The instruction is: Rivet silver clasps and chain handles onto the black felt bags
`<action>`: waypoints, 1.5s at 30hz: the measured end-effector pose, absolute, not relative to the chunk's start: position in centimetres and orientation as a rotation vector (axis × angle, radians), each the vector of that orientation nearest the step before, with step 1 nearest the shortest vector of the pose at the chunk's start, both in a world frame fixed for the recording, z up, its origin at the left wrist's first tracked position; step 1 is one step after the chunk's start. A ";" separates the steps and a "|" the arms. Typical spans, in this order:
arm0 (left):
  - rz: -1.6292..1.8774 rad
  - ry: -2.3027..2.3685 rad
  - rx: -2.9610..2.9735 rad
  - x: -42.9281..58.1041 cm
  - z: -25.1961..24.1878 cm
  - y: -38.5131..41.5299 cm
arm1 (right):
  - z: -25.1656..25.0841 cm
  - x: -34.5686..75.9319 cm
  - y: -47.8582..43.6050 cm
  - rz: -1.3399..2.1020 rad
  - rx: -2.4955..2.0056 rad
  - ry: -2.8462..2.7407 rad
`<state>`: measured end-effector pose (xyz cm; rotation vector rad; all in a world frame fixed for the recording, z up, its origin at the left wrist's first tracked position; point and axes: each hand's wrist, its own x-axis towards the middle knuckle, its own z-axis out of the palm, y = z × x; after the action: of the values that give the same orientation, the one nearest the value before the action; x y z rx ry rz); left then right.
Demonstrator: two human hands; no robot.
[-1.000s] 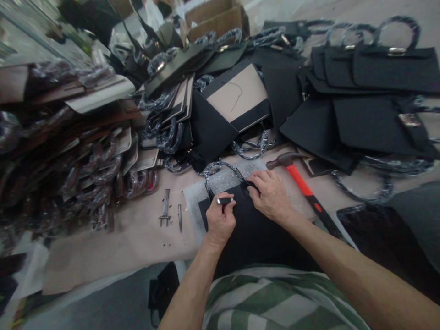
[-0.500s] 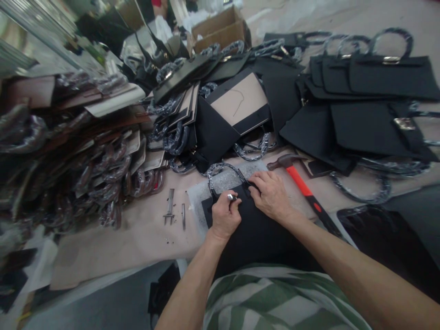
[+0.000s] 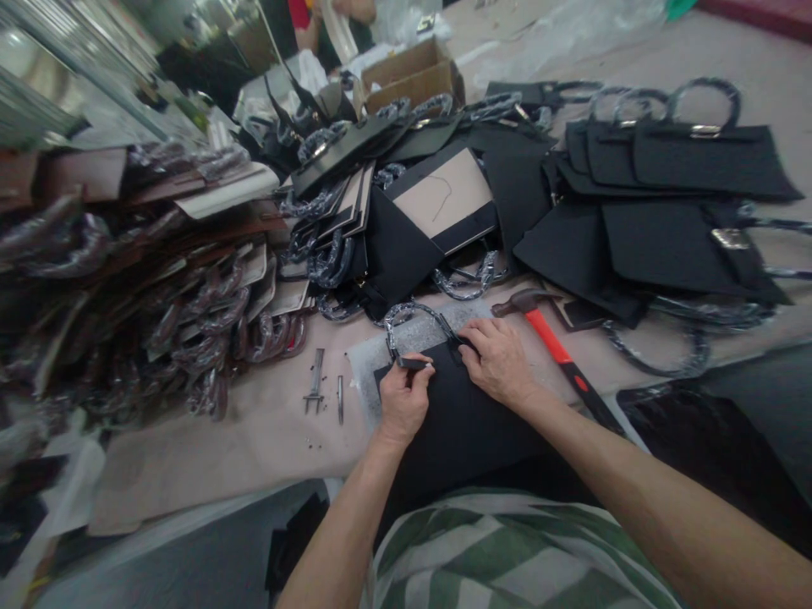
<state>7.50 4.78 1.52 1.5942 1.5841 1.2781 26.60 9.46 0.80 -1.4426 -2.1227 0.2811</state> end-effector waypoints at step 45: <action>1.289 1.690 1.850 6.3 1.1 4.1 | 1.0 26.6 9.6 0.351 -1.459 -2.126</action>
<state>6.31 4.07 1.12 1.8505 1.6904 1.2894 26.57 9.61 0.95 -1.4595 -2.1256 0.3505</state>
